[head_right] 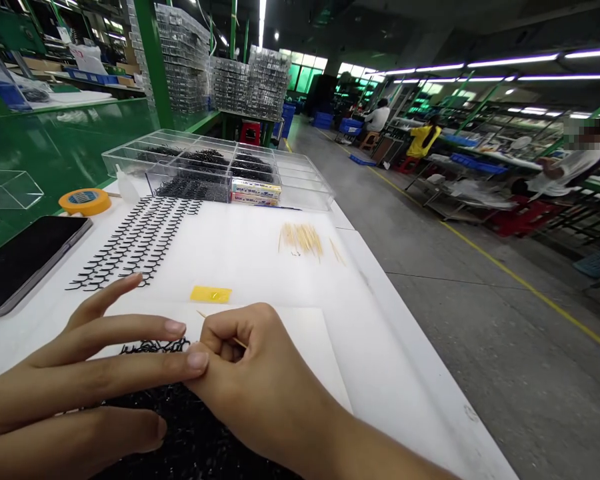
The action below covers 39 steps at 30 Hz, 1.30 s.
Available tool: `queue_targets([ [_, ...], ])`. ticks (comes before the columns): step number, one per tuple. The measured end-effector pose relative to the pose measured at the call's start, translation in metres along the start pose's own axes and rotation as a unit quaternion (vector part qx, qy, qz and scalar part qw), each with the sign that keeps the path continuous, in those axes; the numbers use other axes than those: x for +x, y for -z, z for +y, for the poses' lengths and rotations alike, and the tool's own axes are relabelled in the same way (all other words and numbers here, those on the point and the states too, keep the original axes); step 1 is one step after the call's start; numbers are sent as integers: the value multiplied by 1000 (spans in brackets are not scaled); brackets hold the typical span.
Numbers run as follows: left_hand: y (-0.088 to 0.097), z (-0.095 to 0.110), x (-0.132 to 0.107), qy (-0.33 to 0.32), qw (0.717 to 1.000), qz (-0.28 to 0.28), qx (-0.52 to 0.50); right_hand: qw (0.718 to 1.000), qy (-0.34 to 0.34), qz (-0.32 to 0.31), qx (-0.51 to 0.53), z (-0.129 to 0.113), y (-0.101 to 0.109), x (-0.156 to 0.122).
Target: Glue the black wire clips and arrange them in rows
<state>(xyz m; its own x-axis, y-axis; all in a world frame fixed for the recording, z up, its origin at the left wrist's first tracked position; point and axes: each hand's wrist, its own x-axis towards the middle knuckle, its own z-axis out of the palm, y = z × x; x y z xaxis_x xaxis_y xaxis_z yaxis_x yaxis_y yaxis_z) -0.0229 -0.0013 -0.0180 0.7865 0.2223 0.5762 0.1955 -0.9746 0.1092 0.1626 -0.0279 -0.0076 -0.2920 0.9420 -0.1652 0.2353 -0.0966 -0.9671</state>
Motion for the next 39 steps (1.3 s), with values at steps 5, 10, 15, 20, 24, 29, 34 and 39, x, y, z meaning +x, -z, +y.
queue_targets([
  [5, 1, -1, 0, -28, 998, -48, 0, 1000, -24, 7, -9, -4, -3, -2],
  [10, 7, -4, 0, -44, 998, -44, 6, 1000, -25, 0, 1, -8, 0, -3],
  [15, 11, -6, -1, -28, 999, -3, -35, 1000, -1, 5, -8, -10, 3, -5],
  [20, 8, -7, -2, 25, 997, 3, -78, 1000, 5, 10, -21, -11, 4, -3],
  [24, 4, -4, 2, 50, 992, 43, -107, 1000, 4, 4, -23, -9, 3, -1],
  [29, -1, 2, 3, 60, 991, 92, -83, 1000, -14, -11, -19, -8, 1, -4],
  [34, 10, -3, 10, -48, 998, 49, 3, 1000, -2, -5, -22, -17, 6, -9],
  [39, 19, 7, 30, -77, 995, 58, 24, 1000, -3, 7, -30, -29, 13, -31],
])
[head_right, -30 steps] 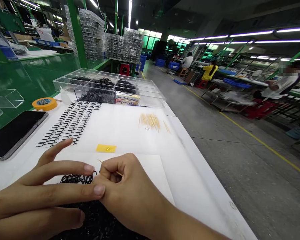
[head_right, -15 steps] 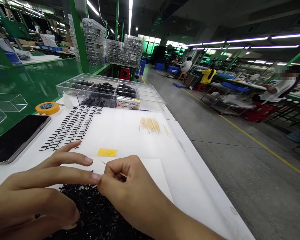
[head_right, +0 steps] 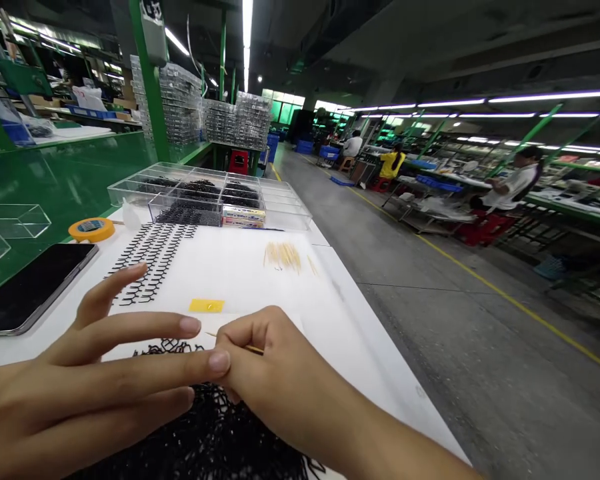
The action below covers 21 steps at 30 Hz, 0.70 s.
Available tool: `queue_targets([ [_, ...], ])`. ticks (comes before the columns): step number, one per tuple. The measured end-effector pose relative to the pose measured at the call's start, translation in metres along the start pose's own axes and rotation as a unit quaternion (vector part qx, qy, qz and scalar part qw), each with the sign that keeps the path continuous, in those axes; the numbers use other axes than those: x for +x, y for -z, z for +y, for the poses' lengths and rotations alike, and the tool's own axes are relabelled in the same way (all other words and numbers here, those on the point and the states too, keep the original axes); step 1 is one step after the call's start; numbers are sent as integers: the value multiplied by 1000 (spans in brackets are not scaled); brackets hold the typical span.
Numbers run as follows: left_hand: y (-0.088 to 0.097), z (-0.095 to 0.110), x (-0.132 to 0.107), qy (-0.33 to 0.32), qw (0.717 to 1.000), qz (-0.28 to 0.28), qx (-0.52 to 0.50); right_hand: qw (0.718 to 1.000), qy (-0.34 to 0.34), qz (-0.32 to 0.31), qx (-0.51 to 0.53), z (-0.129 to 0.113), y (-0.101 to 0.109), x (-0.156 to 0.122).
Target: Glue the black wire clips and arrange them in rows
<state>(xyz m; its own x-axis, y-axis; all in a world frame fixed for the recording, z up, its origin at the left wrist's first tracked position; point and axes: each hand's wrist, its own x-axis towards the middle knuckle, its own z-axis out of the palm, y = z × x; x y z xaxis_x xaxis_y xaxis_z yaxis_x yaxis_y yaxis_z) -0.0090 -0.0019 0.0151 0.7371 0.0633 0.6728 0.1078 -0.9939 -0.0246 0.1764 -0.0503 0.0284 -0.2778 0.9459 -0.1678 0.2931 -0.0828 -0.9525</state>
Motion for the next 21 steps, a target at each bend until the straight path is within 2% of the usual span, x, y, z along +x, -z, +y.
queue_targets([
  [3, -4, 16, 11, -39, 999, 5, -25, 999, -22, 38, 3, -1, 0, -31],
  [6, -10, 36, 18, -93, 993, 6, -72, 993, -45, 105, 17, 3, -6, -72],
  [12, -26, 78, 31, -254, 961, -42, -101, 968, -70, 230, 75, 26, -33, -159],
  [18, -43, 136, 40, -309, 932, -58, -180, 934, -81, 311, 153, 50, -60, -232],
  [21, -48, 158, 39, -312, 923, -77, -211, 911, -69, 367, 176, 73, -72, -256],
])
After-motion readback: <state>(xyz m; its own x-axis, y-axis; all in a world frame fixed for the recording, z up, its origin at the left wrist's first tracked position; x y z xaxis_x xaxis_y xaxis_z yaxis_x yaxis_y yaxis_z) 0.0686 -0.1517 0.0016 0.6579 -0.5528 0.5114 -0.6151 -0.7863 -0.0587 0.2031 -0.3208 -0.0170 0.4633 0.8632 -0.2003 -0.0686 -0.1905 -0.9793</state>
